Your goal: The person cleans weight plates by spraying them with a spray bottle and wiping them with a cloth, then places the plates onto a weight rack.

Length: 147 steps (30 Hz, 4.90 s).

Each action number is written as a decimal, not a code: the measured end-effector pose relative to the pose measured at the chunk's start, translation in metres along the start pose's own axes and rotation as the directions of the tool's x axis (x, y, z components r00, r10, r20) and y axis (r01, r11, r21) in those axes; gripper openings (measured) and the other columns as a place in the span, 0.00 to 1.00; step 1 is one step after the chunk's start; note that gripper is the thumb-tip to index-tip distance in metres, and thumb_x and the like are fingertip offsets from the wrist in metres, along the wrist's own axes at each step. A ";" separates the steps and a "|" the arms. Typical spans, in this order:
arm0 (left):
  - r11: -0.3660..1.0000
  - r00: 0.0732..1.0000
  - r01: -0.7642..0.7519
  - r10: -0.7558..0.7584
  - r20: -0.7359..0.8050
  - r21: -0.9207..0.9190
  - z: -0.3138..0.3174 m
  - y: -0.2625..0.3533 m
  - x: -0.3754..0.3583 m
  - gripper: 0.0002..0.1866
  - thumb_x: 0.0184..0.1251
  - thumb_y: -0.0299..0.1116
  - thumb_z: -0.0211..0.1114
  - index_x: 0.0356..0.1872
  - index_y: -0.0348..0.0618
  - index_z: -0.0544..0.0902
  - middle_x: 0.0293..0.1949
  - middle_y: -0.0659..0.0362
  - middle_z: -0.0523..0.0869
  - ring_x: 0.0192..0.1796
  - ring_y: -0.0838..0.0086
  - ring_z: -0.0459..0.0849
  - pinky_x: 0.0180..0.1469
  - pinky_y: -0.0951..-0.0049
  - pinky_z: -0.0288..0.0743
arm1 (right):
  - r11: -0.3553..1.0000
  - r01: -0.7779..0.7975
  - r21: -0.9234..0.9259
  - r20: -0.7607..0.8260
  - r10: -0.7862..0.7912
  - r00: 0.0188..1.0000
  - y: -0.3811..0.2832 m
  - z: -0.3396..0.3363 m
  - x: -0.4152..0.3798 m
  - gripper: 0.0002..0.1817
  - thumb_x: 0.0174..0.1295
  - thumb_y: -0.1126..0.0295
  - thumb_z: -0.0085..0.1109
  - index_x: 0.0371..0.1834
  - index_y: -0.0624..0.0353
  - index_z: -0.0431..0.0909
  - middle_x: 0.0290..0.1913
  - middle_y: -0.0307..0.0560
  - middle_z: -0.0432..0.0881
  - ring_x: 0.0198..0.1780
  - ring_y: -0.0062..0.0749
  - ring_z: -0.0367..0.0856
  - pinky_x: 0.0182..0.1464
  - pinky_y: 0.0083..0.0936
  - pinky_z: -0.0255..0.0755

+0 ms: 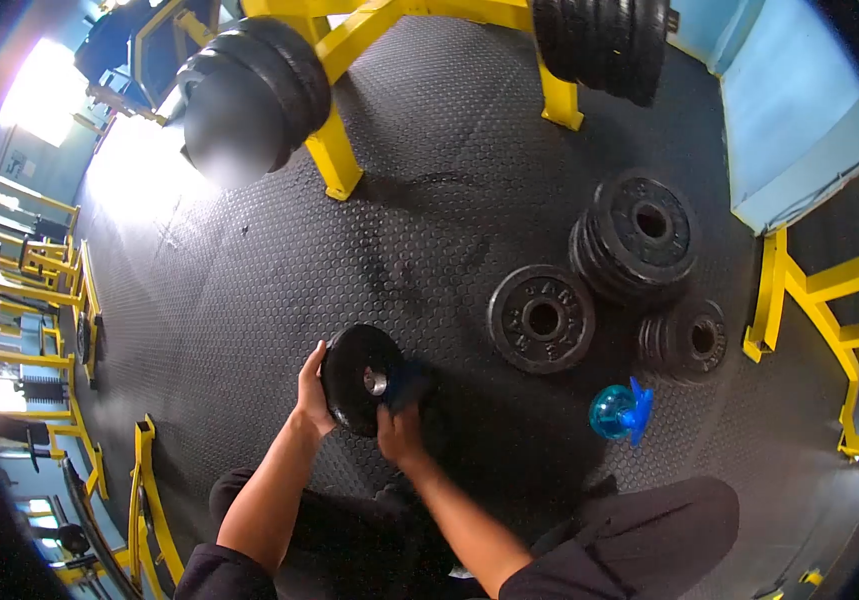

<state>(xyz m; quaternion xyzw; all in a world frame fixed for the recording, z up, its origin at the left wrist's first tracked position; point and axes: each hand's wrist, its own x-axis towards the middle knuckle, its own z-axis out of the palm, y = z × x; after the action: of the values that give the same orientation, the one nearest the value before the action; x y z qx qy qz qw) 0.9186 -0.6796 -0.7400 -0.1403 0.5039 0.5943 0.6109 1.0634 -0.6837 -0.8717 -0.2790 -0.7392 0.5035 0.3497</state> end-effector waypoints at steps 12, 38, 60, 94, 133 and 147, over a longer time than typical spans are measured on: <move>0.975 0.995 -0.097 0.102 -0.013 0.201 0.038 -0.018 0.002 0.31 0.73 0.59 0.48 0.56 0.39 0.80 0.51 0.52 0.86 0.50 0.63 0.85 0.57 0.64 0.78 | 0.729 -0.437 0.527 0.048 0.487 0.872 -0.003 -0.006 0.049 0.26 0.74 0.56 0.41 0.63 0.68 0.70 0.64 0.67 0.71 0.66 0.62 0.67 0.69 0.45 0.56; 0.880 0.908 -0.214 0.339 -0.245 0.425 0.038 -0.019 0.001 0.26 0.75 0.55 0.52 0.52 0.41 0.84 0.41 0.59 0.87 0.41 0.72 0.84 0.48 0.70 0.79 | 0.906 -0.333 0.260 0.122 0.311 0.942 -0.025 -0.036 0.030 0.30 0.67 0.52 0.52 0.61 0.68 0.72 0.64 0.67 0.72 0.66 0.63 0.67 0.69 0.49 0.55; 0.717 0.888 -0.122 0.388 -0.247 0.687 0.060 -0.026 -0.020 0.20 0.61 0.28 0.70 0.52 0.35 0.77 0.42 0.51 0.85 0.41 0.67 0.86 0.44 0.64 0.83 | 0.882 -0.230 0.411 -0.164 0.320 0.933 -0.040 -0.056 -0.013 0.23 0.63 0.55 0.60 0.47 0.67 0.80 0.47 0.65 0.83 0.49 0.63 0.80 0.52 0.48 0.73; 0.639 0.812 -0.455 0.584 -0.005 0.621 0.097 -0.039 -0.089 0.20 0.71 0.43 0.65 0.50 0.33 0.81 0.39 0.59 0.85 0.43 0.77 0.81 0.46 0.75 0.77 | 0.475 -0.317 0.821 0.004 0.550 0.835 -0.056 -0.155 0.064 0.29 0.77 0.48 0.43 0.53 0.67 0.80 0.49 0.46 0.84 0.50 0.26 0.79 0.55 0.26 0.72; 0.672 0.734 -0.652 0.676 0.070 0.350 0.216 0.334 -0.617 0.19 0.64 0.41 0.73 0.45 0.36 0.80 0.38 0.62 0.84 0.41 0.79 0.81 0.46 0.75 0.77 | 0.889 -0.384 0.249 0.481 0.231 0.846 -0.796 -0.229 0.267 0.28 0.70 0.78 0.56 0.69 0.64 0.55 0.59 0.48 0.75 0.62 0.26 0.72 0.65 0.26 0.65; 0.487 0.781 -0.591 0.545 0.305 0.643 0.248 0.531 -0.454 0.18 0.64 0.28 0.69 0.51 0.40 0.73 0.41 0.60 0.81 0.46 0.76 0.79 0.51 0.73 0.75 | 1.000 0.005 0.017 0.172 -0.008 0.985 -0.724 -0.176 0.471 0.23 0.65 0.76 0.62 0.61 0.59 0.65 0.46 0.49 0.76 0.47 0.32 0.76 0.52 0.28 0.71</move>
<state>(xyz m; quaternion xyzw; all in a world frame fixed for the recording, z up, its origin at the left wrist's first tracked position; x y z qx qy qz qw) 0.6670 -0.6189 -0.0450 0.2979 0.6906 0.5238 0.3999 0.8782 -0.4712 -0.0361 -0.2292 -0.7631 0.5308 0.2886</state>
